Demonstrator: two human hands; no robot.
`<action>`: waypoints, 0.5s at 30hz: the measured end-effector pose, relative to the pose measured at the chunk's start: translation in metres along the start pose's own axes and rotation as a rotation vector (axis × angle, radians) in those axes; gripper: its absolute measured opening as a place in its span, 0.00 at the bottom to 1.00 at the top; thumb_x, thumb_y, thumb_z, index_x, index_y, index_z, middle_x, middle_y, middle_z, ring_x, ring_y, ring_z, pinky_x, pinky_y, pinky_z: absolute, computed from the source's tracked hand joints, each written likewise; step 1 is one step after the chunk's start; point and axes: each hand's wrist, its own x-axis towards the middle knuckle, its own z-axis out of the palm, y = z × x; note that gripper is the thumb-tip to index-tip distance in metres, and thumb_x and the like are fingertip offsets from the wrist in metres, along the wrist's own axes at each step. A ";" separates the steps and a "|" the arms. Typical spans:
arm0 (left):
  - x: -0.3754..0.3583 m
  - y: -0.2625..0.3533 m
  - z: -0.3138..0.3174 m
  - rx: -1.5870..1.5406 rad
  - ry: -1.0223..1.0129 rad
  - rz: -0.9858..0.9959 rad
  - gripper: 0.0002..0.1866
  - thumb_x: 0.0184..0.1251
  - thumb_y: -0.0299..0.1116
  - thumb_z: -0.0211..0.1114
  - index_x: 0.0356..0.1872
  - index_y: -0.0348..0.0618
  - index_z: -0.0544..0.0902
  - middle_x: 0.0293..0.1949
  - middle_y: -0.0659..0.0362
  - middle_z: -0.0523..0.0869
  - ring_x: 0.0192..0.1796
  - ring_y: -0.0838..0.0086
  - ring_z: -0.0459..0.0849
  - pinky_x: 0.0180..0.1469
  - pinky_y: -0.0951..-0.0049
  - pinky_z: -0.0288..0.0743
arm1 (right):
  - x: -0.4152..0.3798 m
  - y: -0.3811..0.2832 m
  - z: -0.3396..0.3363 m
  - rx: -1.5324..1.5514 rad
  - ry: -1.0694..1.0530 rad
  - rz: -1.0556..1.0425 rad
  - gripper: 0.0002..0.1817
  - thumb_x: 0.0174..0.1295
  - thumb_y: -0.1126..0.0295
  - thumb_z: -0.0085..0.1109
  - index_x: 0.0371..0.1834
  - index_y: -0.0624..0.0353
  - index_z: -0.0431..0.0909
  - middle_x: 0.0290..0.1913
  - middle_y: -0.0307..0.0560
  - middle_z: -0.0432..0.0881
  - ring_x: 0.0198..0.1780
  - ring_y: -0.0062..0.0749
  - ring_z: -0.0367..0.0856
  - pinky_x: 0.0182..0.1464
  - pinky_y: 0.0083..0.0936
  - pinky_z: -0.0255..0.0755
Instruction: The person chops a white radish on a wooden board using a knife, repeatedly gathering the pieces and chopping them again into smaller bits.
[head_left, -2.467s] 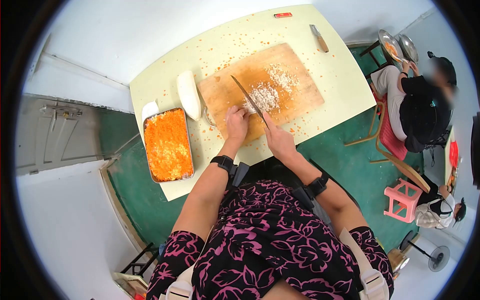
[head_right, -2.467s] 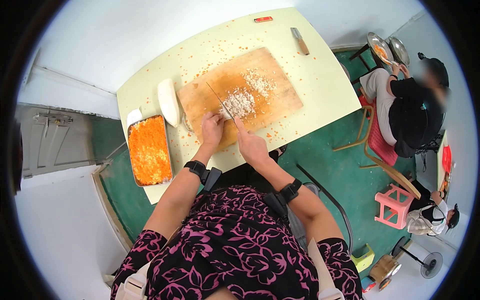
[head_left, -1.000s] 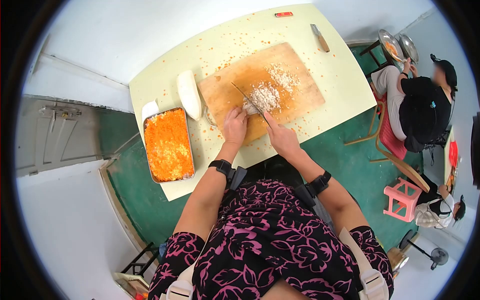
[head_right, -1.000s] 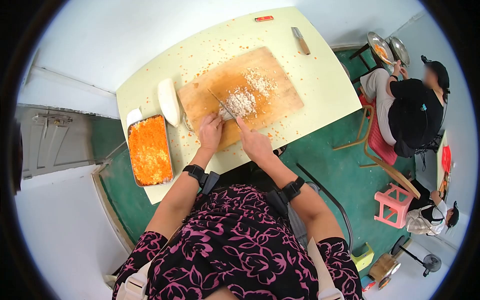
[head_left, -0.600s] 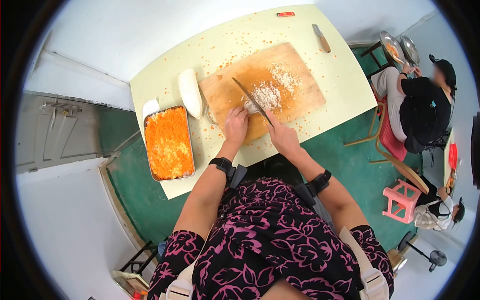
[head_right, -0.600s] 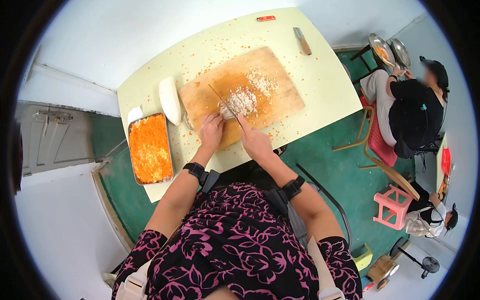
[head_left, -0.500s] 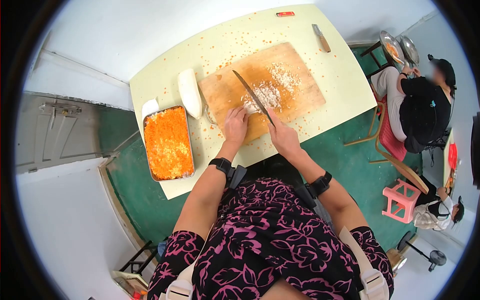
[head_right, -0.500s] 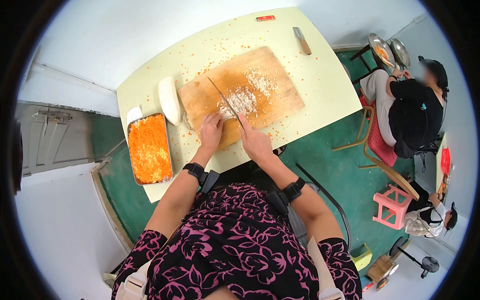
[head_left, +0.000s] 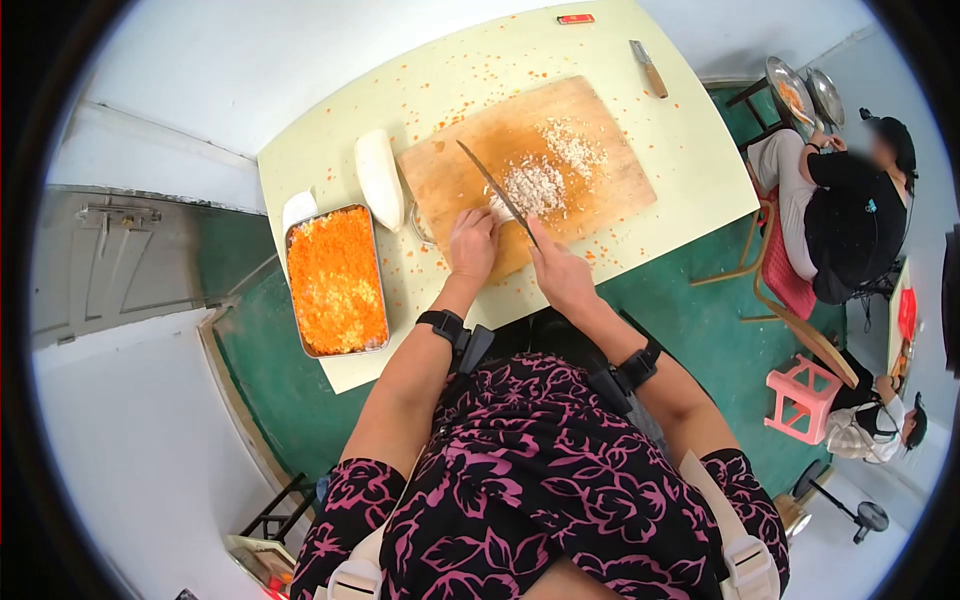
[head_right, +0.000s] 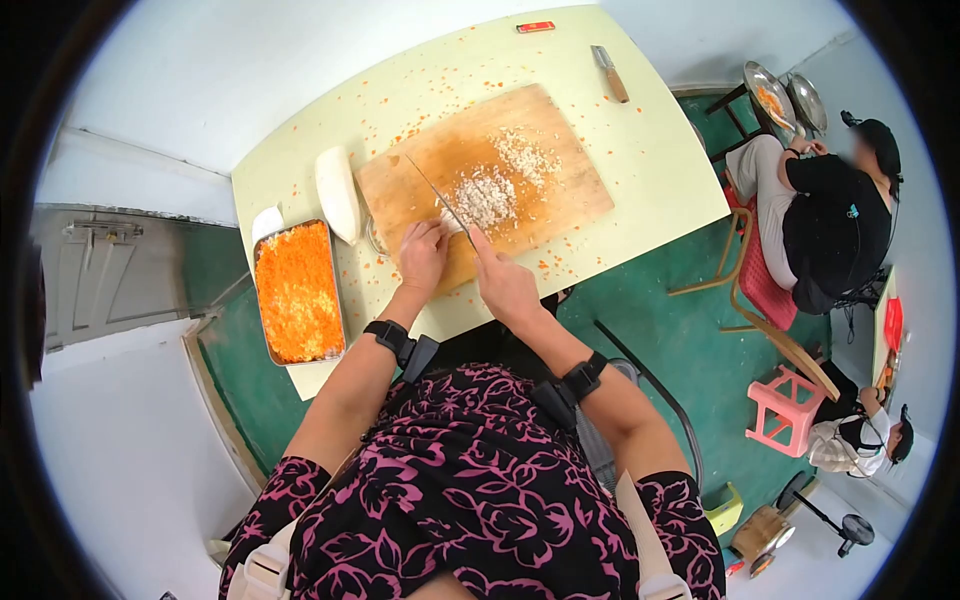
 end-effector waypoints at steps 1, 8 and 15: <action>0.000 0.000 0.000 0.005 -0.017 -0.001 0.04 0.48 0.24 0.65 0.27 0.39 0.83 0.34 0.56 0.83 0.38 0.62 0.79 0.43 0.68 0.74 | 0.001 0.004 0.006 -0.023 -0.016 0.001 0.27 0.66 0.62 0.42 0.69 0.45 0.54 0.28 0.58 0.78 0.27 0.54 0.77 0.31 0.44 0.72; 0.001 -0.001 0.000 -0.002 -0.003 0.004 0.04 0.47 0.24 0.65 0.27 0.40 0.83 0.34 0.57 0.83 0.38 0.62 0.79 0.43 0.68 0.74 | 0.005 -0.007 -0.008 -0.059 -0.057 0.042 0.27 0.66 0.62 0.43 0.69 0.45 0.54 0.28 0.58 0.77 0.27 0.54 0.77 0.32 0.44 0.72; 0.002 -0.001 0.000 -0.006 0.004 0.006 0.04 0.46 0.24 0.65 0.26 0.39 0.83 0.33 0.56 0.83 0.38 0.62 0.79 0.43 0.67 0.74 | 0.003 0.004 0.006 -0.005 0.022 0.014 0.27 0.66 0.63 0.43 0.69 0.45 0.55 0.27 0.58 0.77 0.26 0.54 0.77 0.29 0.44 0.71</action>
